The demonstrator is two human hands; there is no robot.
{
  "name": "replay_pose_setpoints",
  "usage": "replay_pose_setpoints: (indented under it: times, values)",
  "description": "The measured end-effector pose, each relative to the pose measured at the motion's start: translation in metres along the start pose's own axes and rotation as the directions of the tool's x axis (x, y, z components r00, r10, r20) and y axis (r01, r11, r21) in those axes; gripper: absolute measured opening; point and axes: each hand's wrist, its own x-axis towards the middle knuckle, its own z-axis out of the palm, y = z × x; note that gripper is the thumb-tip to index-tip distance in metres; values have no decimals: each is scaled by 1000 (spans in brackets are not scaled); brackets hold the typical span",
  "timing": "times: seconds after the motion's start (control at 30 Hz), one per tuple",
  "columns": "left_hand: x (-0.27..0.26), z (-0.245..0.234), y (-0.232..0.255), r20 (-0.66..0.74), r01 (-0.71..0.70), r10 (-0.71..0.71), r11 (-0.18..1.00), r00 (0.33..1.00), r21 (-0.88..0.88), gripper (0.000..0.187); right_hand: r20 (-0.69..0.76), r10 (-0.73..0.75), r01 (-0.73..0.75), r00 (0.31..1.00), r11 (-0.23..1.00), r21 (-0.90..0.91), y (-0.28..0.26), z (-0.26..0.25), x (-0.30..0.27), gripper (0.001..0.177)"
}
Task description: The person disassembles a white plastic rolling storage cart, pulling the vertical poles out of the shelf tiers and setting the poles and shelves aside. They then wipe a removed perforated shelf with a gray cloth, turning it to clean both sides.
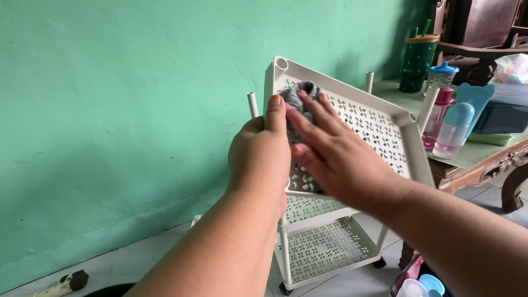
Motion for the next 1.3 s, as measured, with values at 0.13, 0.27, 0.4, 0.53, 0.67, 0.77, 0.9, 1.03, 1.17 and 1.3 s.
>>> replay_pose_setpoints:
  times: [0.13,0.27,0.4,0.53,0.67,0.77,0.9,1.03,1.17,1.3]
  values:
    - [2,-7,2,-39,47,-45,998,998,39,64,-31,310,-309,950,950,35,23,-17,-1,60]
    - [1,-6,-2,-11,0,-1,1000,1000,-15,61,-49,558,-559,829,829,-16,27,-11,-11,64]
    - [1,-6,-4,-9,11,-11,998,1000,-62,56,-91,84,-82,992,996,29,-6,-3,-5,58]
    - [3,-7,2,-10,75,-75,997,997,-13,63,-80,58,-60,995,998,-15,-6,-20,4,58]
    - [3,-7,-2,20,78,-76,990,997,-116,61,-131,371,-378,919,925,-31,27,-30,-4,56]
    - [2,-8,-11,33,-16,21,987,999,-157,60,-123,321,-341,939,918,-203,29,-20,-6,56]
    - [4,-3,-22,-10,2,-3,999,1000,-48,59,-116,-74,65,990,995,-75,-9,3,0,57]
    - [8,-4,-22,5,1,-1,1000,1000,-25,67,-29,45,-44,999,999,12,-13,-6,-3,60]
    - [11,-7,-17,30,24,-19,987,999,-157,62,-85,393,-401,916,906,-134,30,-20,-8,60]
    - [8,-8,-21,26,-26,29,994,999,-109,62,-94,583,-584,807,811,11,34,-4,-13,64]
